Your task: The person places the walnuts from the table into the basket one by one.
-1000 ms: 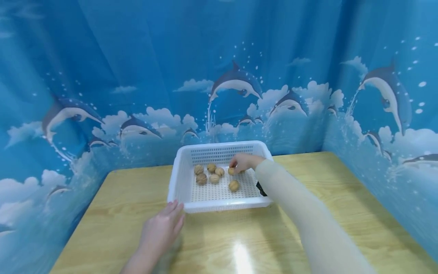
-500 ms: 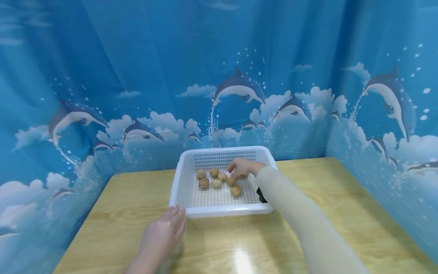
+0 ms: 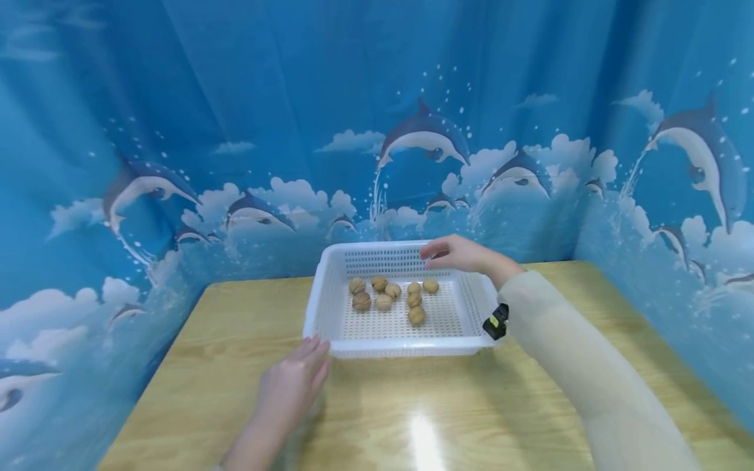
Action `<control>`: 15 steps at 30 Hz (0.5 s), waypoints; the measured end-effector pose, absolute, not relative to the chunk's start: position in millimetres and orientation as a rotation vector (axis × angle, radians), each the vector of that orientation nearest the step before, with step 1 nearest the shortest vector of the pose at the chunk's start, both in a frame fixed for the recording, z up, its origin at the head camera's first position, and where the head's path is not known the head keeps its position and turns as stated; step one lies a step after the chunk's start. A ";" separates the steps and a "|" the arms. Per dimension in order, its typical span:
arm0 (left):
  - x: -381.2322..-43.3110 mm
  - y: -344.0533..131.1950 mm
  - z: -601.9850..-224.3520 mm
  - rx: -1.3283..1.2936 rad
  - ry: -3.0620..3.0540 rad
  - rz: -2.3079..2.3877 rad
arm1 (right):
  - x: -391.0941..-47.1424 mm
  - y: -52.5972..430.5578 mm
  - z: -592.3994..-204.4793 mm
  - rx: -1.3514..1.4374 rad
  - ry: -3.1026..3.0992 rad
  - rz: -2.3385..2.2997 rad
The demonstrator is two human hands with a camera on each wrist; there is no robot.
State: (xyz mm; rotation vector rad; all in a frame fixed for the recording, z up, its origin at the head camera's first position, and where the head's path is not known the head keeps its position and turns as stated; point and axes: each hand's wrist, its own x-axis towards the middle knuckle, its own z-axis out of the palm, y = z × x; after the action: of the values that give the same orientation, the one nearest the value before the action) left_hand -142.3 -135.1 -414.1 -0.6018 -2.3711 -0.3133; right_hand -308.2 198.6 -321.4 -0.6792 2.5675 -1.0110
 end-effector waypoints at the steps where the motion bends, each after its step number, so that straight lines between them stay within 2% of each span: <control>1: -143.0 -133.1 -414.1 -0.589 -2.380 -0.318 | -302.9 205.2 -321.2 -0.676 2.565 -1.004; 9: -155.8 -124.1 -409.4 -0.528 -2.401 -0.302 | -250.9 246.8 -359.2 -0.712 2.603 -1.024; 15: -166.5 -122.9 -412.0 -0.565 -2.221 -0.197 | -232.1 248.4 -375.6 -0.600 2.766 -1.083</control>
State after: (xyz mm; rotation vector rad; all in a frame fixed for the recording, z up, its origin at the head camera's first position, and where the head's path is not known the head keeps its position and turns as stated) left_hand -166.5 -122.9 -412.0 -0.5648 -2.2208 -0.1972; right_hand -232.1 248.4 -375.6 -0.6002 2.7657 -1.0826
